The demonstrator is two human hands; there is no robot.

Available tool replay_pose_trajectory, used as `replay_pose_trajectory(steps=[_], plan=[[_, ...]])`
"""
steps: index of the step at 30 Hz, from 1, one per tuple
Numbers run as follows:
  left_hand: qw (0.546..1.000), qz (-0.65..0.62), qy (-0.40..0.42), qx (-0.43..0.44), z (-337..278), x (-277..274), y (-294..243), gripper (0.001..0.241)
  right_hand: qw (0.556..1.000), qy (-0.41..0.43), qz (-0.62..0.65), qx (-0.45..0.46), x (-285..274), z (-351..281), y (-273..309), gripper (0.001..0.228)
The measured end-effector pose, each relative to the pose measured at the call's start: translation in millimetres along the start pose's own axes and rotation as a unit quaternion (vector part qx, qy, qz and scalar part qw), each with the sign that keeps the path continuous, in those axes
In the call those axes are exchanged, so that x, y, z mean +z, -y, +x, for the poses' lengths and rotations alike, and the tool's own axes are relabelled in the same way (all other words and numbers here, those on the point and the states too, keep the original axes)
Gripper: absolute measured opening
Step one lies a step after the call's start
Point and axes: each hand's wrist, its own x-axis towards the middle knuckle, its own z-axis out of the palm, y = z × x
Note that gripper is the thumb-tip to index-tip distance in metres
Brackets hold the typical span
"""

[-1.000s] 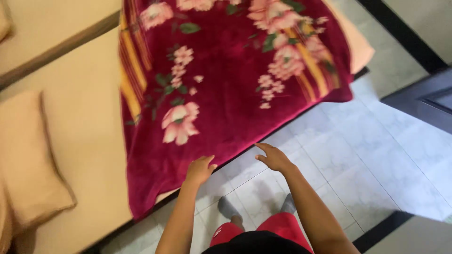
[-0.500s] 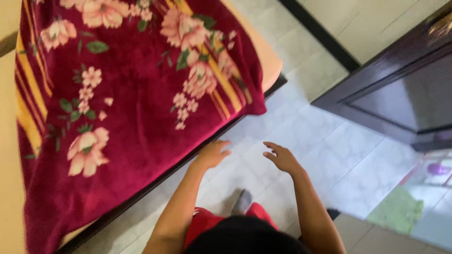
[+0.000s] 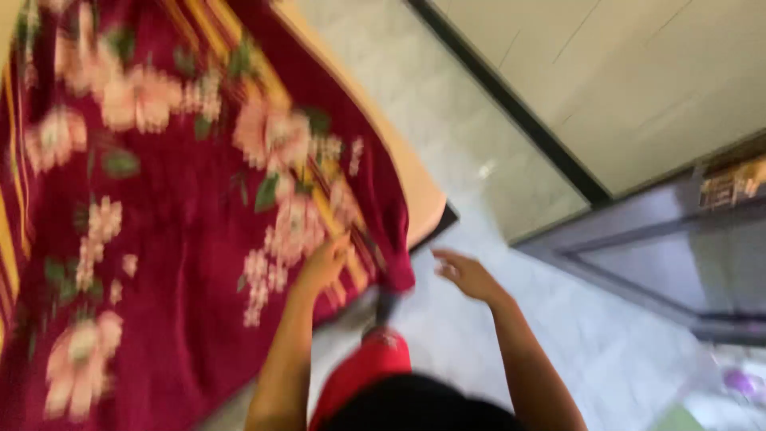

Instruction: The person unfolds a floral-patterned maroon blanket on a bed and then folds it neatly by hand. They smooth out the fabric and adjust the edges to create a compact rectangular shape.

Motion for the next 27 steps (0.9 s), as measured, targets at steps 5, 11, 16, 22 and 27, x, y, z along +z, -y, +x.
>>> replay_pose_trajectory(steps=[5,11,16,22,27], plan=[[0.989,0.133,0.062,-0.014,176.9,22.4,7.0,0.057,0.995,-0.078,0.025,0.047,-100.1,27.9,-9.1,0.048],[0.983,0.123,0.072,0.111,298.0,52.0,-127.6,0.049,0.973,-0.190,0.112,0.067,-212.4,87.4,-42.7,0.042],[0.991,0.032,0.021,0.126,372.3,79.2,-182.0,0.046,0.978,-0.187,0.094,-0.021,-309.7,165.9,-70.3,0.040],[0.997,-0.002,-0.053,0.048,393.5,71.0,-186.5,0.045,0.984,-0.140,0.096,-0.055,-374.7,249.1,-72.4,0.037],[0.989,0.013,-0.126,-0.074,430.7,48.4,-162.3,0.047,0.986,-0.075,0.129,-0.074,-420.7,327.7,-62.8,0.039]])
